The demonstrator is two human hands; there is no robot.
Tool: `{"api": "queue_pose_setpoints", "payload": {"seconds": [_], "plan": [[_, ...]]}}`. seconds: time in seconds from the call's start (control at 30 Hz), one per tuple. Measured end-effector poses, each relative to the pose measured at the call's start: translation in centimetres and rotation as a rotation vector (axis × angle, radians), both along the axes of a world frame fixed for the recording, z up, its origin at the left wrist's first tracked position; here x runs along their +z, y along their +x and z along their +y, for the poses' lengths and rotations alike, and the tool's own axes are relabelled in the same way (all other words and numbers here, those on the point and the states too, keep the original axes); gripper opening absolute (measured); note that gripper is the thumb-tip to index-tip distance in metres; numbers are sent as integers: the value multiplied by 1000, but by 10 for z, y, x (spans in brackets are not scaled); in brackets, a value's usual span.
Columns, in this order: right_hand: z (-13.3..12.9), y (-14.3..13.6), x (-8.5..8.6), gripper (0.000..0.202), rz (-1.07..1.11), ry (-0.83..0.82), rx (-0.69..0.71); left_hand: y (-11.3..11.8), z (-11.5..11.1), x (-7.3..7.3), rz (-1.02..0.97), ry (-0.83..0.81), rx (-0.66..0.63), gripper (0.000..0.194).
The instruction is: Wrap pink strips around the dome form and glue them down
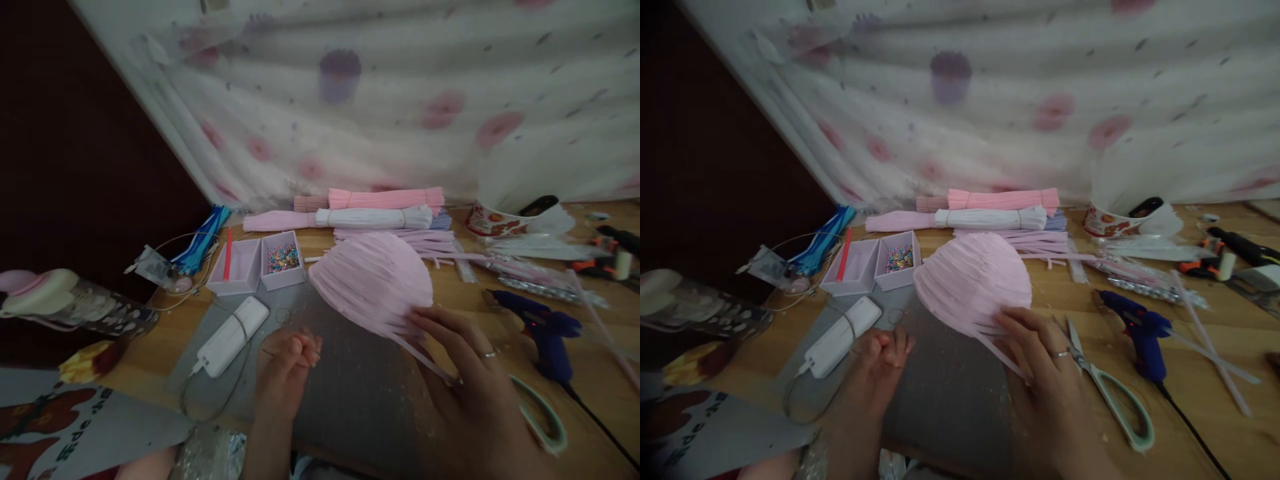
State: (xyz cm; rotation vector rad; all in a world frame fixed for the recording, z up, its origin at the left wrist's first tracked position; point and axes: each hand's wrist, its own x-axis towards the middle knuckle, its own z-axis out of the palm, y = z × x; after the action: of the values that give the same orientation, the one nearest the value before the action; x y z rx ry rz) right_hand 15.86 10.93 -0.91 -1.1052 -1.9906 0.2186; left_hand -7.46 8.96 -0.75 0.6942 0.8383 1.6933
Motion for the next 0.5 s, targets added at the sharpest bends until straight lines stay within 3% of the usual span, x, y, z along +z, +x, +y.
{"api": "queue_pose_setpoints", "payload": {"seconds": [0.2, 0.33, 0.5], "plan": [[-4, -11, 1, 39, -2, -10, -52, 3, 2, 7, -117, -39, 20, 44], [-7, -18, -3, 50, -49, -3, -54, -1, 1, 6, -126, -48, 9, 40], [-10, -21, -8, 50, -43, -43, -68, -4, -3, 7, -151, -68, -21, 25]]}}
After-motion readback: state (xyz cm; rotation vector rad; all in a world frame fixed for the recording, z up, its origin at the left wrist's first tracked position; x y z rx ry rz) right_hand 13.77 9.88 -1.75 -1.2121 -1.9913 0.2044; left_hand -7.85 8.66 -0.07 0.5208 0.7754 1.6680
